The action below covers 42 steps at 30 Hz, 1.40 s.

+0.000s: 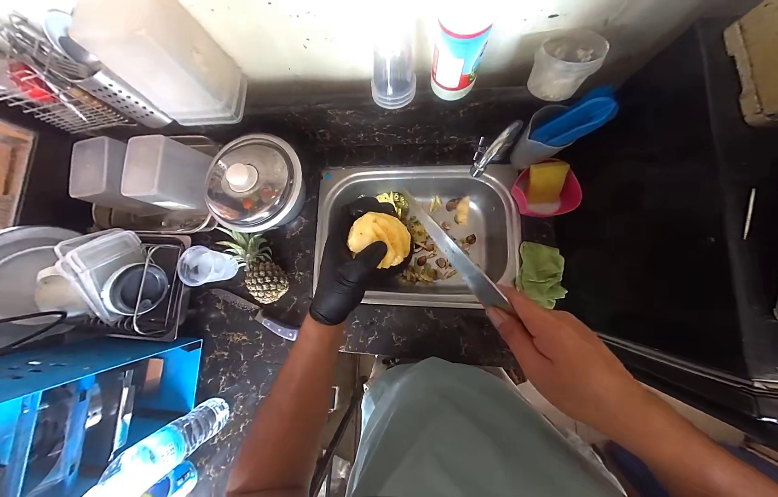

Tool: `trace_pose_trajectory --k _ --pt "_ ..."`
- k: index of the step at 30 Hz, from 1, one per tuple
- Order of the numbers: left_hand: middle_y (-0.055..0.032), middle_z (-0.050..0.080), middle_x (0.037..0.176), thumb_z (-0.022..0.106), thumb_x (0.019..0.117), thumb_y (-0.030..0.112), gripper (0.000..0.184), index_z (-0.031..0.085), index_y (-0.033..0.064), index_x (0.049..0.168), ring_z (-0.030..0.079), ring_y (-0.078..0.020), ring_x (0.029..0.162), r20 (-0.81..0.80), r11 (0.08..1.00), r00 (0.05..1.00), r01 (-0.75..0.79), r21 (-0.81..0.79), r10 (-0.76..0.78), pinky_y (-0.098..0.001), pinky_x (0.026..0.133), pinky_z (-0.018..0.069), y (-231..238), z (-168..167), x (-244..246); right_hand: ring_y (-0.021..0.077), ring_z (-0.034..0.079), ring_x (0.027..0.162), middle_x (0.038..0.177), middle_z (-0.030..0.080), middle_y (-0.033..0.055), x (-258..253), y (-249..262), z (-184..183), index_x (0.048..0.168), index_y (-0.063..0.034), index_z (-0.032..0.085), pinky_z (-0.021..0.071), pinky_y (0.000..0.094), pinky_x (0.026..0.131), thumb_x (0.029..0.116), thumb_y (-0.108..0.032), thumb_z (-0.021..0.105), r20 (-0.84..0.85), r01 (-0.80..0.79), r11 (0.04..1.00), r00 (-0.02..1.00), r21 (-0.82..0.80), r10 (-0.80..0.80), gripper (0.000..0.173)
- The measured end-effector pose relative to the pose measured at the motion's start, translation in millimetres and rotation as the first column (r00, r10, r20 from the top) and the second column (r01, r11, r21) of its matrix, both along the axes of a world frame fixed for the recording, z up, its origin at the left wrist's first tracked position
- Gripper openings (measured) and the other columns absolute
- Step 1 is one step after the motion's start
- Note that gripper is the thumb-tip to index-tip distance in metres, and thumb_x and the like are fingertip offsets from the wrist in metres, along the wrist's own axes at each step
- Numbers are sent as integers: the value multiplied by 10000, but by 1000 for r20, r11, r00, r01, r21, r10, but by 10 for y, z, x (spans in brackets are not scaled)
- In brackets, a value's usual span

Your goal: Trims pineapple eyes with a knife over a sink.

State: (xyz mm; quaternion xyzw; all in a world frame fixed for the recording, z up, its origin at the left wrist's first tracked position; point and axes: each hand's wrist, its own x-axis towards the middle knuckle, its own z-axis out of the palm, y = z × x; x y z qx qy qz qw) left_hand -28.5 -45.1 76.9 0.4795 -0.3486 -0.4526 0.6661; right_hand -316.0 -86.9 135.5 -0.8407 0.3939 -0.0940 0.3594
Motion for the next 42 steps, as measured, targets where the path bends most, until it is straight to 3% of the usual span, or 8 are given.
trace_pose_trajectory --k 5,14,19,25,32,38,40,42 --pt "-92 668 1185 791 781 284 644 540 76 1336 676 -176 988 149 994 983 109 11 -110 -327 817 598 -23 100 84 38 506 548 688 540 -74 -27 -23 57 1321 -215 626 455 248 496 1090 -438 407 23 -78 948 997 310 75 388" --pt "-111 676 1196 754 769 169 550 577 51 1277 666 -208 1058 207 948 925 316 44 -318 -358 908 577 -31 161 140 72 524 532 697 542 -59 -10 -50 127 1345 -272 611 483 280 479 1085 -458 412 0 -79 854 996 515 92 377" --pt "-79 691 1161 748 760 194 544 595 81 1269 679 -166 1012 240 971 942 213 110 -234 -319 856 587 -13 210 212 52 502 548 680 544 -74 -40 13 89 1343 -233 631 440 267 491 1093 -431 389 -1 -90 979 996 184 91 401" --pt "-104 683 1194 763 753 126 558 579 74 1277 672 -220 1076 256 972 939 207 115 -230 -362 922 582 -20 295 179 184 576 530 679 614 3 19 110 38 1396 -193 614 469 383 456 1088 -317 388 -108 -111 977 990 -184 92 401" --pt "-62 675 1209 813 742 132 800 434 94 1446 663 -192 1103 393 986 918 -17 167 -51 -357 942 581 62 139 -31 266 631 546 728 655 65 138 142 -12 1451 -192 590 494 424 456 1071 -266 395 -293 -90 938 956 -336 -13 433" --pt "-101 622 1224 604 961 236 529 440 181 1462 651 -215 1047 -171 986 980 -78 145 103 -410 867 583 164 -91 51 361 702 727 851 712 149 45 -95 -469 1488 -125 528 560 549 619 1102 -289 362 -321 94 986 937 -136 -134 451" --pt "-89 619 1276 421 1071 457 452 469 221 1453 631 -232 1145 -454 981 880 -61 184 140 -453 967 552 177 -76 51 410 714 855 939 723 186 11 -185 -666 1552 -196 442 556 605 744 1114 -312 341 -510 101 993 859 69 -52 465" --pt "-146 613 1303 332 1027 665 656 484 159 1416 632 -305 1181 -638 968 740 -69 243 213 -521 963 560 202 -77 55 409 713 889 961 725 180 -35 -176 -805 1561 -261 422 548 611 766 1115 -340 333 -588 102 982 809 156 10 462"
